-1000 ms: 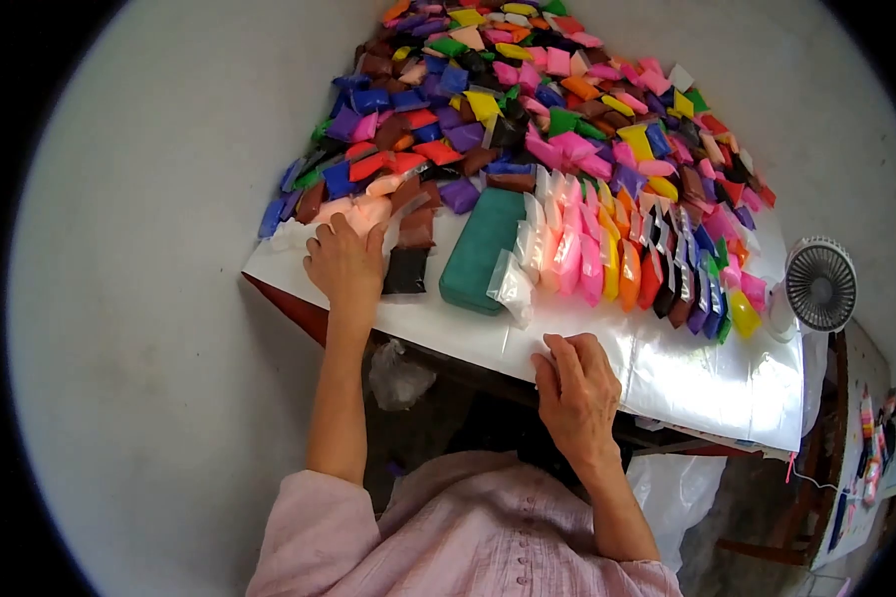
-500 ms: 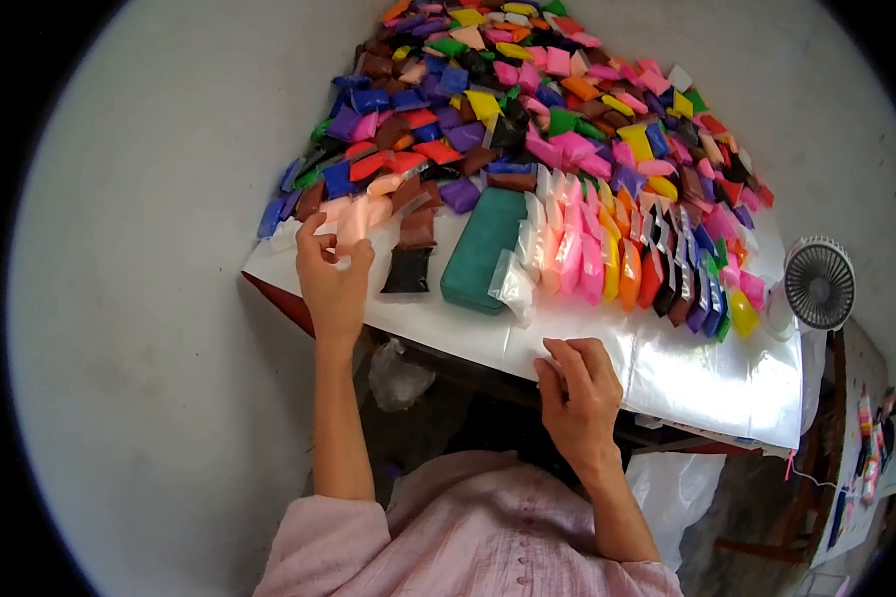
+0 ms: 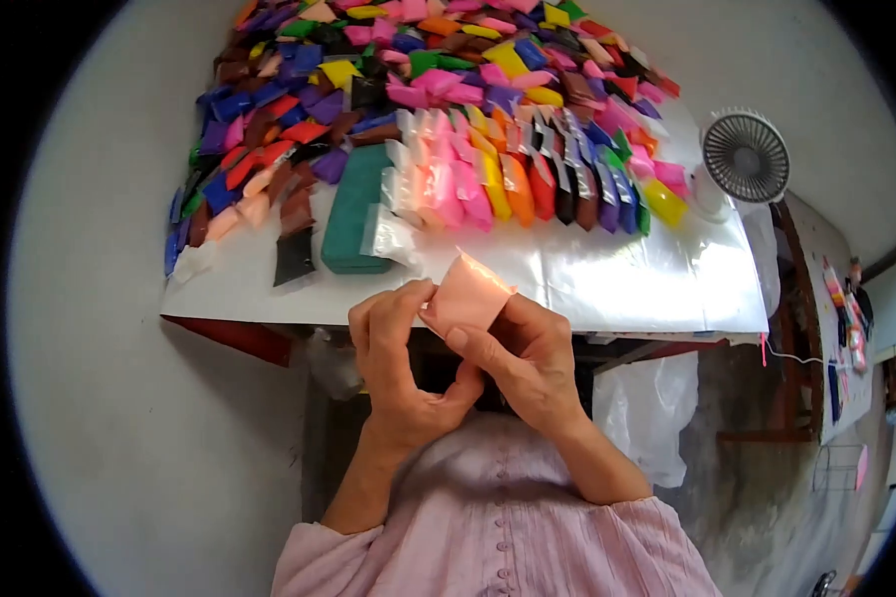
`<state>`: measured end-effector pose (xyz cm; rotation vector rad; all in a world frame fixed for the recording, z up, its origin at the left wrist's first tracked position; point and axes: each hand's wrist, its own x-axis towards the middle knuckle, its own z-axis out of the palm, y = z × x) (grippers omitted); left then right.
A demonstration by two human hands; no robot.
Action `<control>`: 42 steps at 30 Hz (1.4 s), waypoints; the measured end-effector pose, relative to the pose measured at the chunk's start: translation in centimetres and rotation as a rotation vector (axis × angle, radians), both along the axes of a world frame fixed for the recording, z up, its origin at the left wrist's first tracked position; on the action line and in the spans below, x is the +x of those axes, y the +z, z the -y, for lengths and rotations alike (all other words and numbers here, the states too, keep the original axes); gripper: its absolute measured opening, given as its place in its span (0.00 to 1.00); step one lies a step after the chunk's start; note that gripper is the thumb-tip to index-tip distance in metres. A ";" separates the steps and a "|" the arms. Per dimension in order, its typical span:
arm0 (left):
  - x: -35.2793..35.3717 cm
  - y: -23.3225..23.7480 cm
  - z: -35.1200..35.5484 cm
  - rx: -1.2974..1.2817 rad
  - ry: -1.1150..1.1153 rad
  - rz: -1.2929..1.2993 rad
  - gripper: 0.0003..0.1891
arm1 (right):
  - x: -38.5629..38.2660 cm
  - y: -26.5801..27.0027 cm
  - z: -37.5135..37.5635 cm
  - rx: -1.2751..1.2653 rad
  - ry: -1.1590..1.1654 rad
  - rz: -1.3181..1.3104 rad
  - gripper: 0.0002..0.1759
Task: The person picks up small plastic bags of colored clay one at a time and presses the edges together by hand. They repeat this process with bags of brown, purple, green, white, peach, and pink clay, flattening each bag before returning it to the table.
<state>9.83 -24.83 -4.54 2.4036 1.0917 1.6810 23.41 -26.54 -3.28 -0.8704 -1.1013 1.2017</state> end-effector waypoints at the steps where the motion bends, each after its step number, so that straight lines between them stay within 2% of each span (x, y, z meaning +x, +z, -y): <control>1: 0.1 0.1 0.3 -0.152 -0.089 0.088 0.33 | 0.5 -0.2 0.3 -0.026 -0.001 0.016 0.11; 4: 0.8 0.1 0.5 -0.480 -0.286 0.417 0.31 | 0.8 -1.3 0.4 0.115 -0.114 0.029 0.11; 5: 0.4 -0.4 0.3 -0.559 -0.408 0.434 0.22 | 1.0 -1.3 0.5 0.142 -0.122 0.070 0.11; 8: 0.9 -0.6 0.9 -0.760 -0.588 0.652 0.13 | 1.6 -1.4 0.7 0.182 -0.134 0.153 0.11; 11: 1.1 -0.5 1.2 -0.794 -0.617 0.739 0.09 | 1.9 -1.5 0.9 0.127 -0.122 0.140 0.11; 13: 1.2 -0.3 1.2 -0.806 -0.604 0.746 0.09 | 2.1 -1.3 1.2 0.077 -0.103 0.100 0.11; 19: 1.4 -1.0 1.3 -0.821 -0.648 0.691 0.08 | 3.1 -0.6 1.4 0.267 -0.269 0.361 0.10; 22: 1.6 -1.1 1.4 -0.823 -0.652 0.681 0.08 | 3.3 -1.0 1.5 0.320 -0.280 0.384 0.10; 25: 1.6 -0.9 1.5 -0.822 -0.636 0.669 0.07 | 3.8 -0.4 1.7 0.196 -0.206 0.403 0.09; 28: 1.4 -0.6 1.7 -0.857 -0.621 0.592 0.06 | 3.2 -0.9 1.2 0.269 -0.200 0.262 0.09; 29: 1.4 -0.5 1.7 -0.874 -0.619 0.555 0.06 | 3.3 -0.9 1.3 0.269 -0.205 0.293 0.10; 34: 1.7 -1.3 1.5 -0.775 -0.634 0.508 0.06 | 3.9 -0.8 1.7 0.264 -0.202 0.376 0.11; 37: 1.5 -1.4 1.3 -0.756 -0.607 0.513 0.06 | 4.0 -1.4 1.4 0.344 -0.178 0.356 0.11; 42: 2.0 -1.1 0.9 -0.609 -0.507 0.475 0.12 | 3.9 -0.7 1.5 0.539 -0.335 0.526 0.17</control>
